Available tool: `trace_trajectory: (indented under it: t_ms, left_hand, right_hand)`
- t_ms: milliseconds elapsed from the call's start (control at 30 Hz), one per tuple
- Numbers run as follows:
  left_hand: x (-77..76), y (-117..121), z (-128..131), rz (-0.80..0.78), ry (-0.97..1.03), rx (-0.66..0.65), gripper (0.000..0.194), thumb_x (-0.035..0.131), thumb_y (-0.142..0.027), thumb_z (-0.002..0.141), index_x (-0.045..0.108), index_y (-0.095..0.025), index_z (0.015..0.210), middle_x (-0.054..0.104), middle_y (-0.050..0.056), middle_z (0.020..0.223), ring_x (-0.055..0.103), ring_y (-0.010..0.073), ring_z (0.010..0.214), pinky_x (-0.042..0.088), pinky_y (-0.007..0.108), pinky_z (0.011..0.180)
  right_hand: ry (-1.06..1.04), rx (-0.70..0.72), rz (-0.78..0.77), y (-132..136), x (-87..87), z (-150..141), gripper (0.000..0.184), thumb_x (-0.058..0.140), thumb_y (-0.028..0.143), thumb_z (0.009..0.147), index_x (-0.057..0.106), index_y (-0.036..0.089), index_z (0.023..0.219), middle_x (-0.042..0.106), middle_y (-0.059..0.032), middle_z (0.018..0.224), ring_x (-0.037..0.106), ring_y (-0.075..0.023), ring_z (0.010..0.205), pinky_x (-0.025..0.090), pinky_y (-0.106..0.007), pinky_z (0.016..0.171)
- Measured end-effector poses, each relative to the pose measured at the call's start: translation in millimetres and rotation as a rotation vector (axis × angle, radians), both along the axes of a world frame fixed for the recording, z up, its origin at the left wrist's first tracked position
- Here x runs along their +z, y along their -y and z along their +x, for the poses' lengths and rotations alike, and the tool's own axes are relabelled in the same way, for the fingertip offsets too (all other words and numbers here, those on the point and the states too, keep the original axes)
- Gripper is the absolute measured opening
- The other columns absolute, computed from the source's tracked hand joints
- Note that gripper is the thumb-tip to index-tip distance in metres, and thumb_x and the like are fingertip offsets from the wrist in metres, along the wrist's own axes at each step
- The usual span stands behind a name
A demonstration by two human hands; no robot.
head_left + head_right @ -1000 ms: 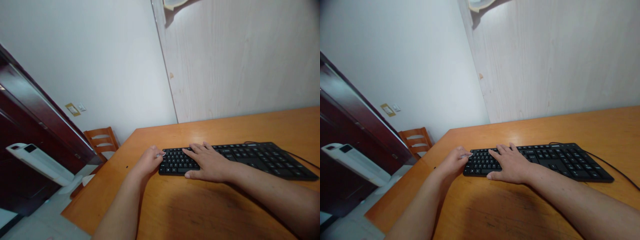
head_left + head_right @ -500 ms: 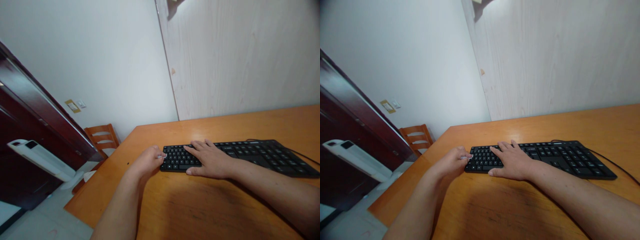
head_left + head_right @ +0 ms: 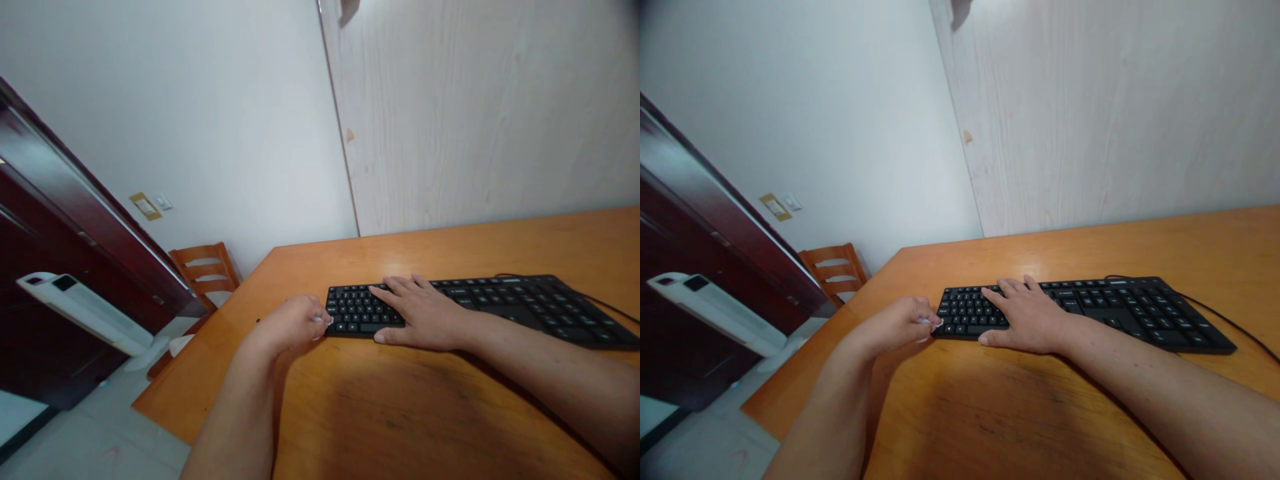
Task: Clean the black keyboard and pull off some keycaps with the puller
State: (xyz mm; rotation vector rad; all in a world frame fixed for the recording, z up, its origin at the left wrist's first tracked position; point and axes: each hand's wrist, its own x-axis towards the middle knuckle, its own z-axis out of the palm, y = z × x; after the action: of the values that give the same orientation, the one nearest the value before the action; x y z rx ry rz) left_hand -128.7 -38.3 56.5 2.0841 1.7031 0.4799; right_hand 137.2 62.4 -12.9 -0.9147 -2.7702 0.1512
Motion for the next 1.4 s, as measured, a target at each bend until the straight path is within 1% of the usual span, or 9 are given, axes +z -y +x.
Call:
trace_trajectory:
  t_ms: [233,367,467,633,733,900,1100,1233,1400]
  left_hand:
    - [5.5,5.0,-0.1,-0.123,-0.149,-0.041,0.018,0.058,-0.022,0.075,0.076,-0.019,0.080,0.069,0.002,0.076,0.061,0.0152,0.072,0.046,0.022,0.068]
    - [6.5,6.1,2.6,-0.122,-0.149,-0.090,0.022,0.058,-0.020,0.077,0.077,-0.020,0.088,0.070,0.002,0.083,0.062,0.0153,0.076,0.047,0.022,0.071]
    - [5.4,1.1,3.4,0.007,-0.105,-0.087,0.023,0.056,-0.021,0.082,0.077,-0.019,0.090,0.069,0.003,0.085,0.062,0.0155,0.079,0.047,0.024,0.074]
    - [-10.5,-18.2,-0.6,0.352,-0.145,0.084,0.025,0.053,-0.022,0.089,0.076,-0.017,0.095,0.066,0.006,0.086,0.061,0.0173,0.084,0.046,0.027,0.077]
    - [-24.1,-29.9,-0.6,0.398,-0.185,0.121,0.025,0.051,-0.021,0.090,0.074,-0.018,0.099,0.065,0.006,0.090,0.061,0.0180,0.088,0.047,0.028,0.080]
    - [-36.0,-41.7,3.6,0.367,-0.286,0.123,0.024,0.051,-0.023,0.091,0.072,-0.018,0.102,0.064,0.007,0.095,0.061,0.0192,0.091,0.048,0.030,0.082]
    - [-28.7,-41.6,10.2,0.237,-0.373,0.098,0.022,0.051,-0.023,0.090,0.073,-0.020,0.091,0.061,0.005,0.090,0.060,0.0184,0.083,0.047,0.028,0.073]
    - [-23.3,-38.3,13.6,0.227,-0.390,0.051,0.021,0.051,-0.020,0.088,0.072,-0.021,0.088,0.060,0.005,0.090,0.059,0.0185,0.083,0.046,0.028,0.073]
    - [-24.4,-37.0,12.6,0.233,-0.362,0.036,0.021,0.050,-0.021,0.089,0.072,-0.021,0.089,0.060,0.005,0.092,0.059,0.0181,0.086,0.047,0.028,0.076]
  right_hand:
    - [0.004,0.013,-0.016,-1.6,-0.1,0.4,0.105,0.038,0.088,0.075,0.037,0.019,0.154,0.034,-0.0231,0.155,0.030,-0.0449,0.141,0.015,-0.065,0.112]
    - [0.014,0.014,-0.014,-0.8,2.1,-0.2,0.106,0.036,0.089,0.075,0.036,0.018,0.154,0.034,-0.0240,0.155,0.030,-0.0450,0.141,0.016,-0.065,0.112]
    - [0.011,0.006,-0.021,0.8,4.5,-0.4,0.106,0.037,0.089,0.075,0.038,0.018,0.153,0.036,-0.0245,0.154,0.031,-0.0447,0.141,0.016,-0.065,0.112]
    - [0.011,0.009,-0.019,1.0,4.1,0.0,0.105,0.037,0.088,0.075,0.037,0.018,0.153,0.035,-0.0241,0.155,0.031,-0.0446,0.141,0.016,-0.064,0.112]
    - [-0.006,0.010,-0.011,0.5,2.3,0.3,0.103,0.038,0.088,0.076,0.037,0.019,0.153,0.036,-0.0230,0.154,0.032,-0.0443,0.140,0.016,-0.064,0.112]
    - [-0.002,0.010,-0.021,1.3,3.0,-0.1,0.105,0.037,0.088,0.075,0.038,0.018,0.153,0.035,-0.0251,0.154,0.032,-0.0450,0.140,0.016,-0.064,0.112]
    - [-0.013,0.012,-0.021,1.5,3.3,-0.2,0.104,0.038,0.089,0.074,0.038,0.020,0.153,0.035,-0.0234,0.155,0.032,-0.0445,0.140,0.016,-0.064,0.112]
    - [-0.015,0.005,-0.017,1.3,3.0,-0.3,0.104,0.037,0.089,0.075,0.038,0.020,0.153,0.035,-0.0227,0.155,0.032,-0.0438,0.140,0.016,-0.064,0.112]
    - [-0.010,0.012,-0.024,0.7,2.7,-0.2,0.105,0.036,0.089,0.074,0.038,0.020,0.153,0.035,-0.0230,0.155,0.032,-0.0439,0.141,0.015,-0.064,0.113]
